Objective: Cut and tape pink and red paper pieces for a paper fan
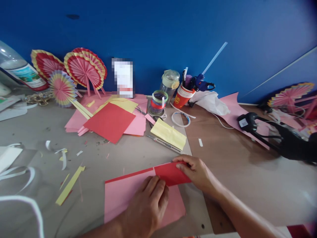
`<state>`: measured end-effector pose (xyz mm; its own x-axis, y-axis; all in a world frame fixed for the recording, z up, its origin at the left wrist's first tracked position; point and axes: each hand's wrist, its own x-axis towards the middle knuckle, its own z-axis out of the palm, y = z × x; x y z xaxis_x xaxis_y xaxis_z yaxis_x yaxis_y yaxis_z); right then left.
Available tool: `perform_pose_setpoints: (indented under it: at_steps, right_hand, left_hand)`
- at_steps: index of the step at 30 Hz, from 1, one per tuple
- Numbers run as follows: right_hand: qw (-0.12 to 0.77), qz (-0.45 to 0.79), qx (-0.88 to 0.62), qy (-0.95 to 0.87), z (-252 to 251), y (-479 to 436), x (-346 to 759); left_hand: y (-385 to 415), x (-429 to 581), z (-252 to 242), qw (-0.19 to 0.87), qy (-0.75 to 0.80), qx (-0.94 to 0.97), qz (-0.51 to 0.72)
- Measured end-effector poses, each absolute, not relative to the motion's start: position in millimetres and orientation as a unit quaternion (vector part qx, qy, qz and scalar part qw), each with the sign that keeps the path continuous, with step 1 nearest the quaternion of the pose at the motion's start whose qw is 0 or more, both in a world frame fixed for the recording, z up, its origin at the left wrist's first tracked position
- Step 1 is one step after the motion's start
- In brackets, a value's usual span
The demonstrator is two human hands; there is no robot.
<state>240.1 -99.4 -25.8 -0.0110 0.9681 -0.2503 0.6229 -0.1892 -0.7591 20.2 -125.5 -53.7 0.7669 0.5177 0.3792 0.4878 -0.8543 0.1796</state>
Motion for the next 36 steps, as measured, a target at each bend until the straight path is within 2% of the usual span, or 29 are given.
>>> perform_pose_setpoints:
  at_steps: [36]
  right_hand:
    - [0.221,0.377,-0.652,-0.619,-30.8,-100.0,236.8]
  left_hand:
    - [-126.8,23.6,-58.9,0.009,0.330,0.917,0.222]
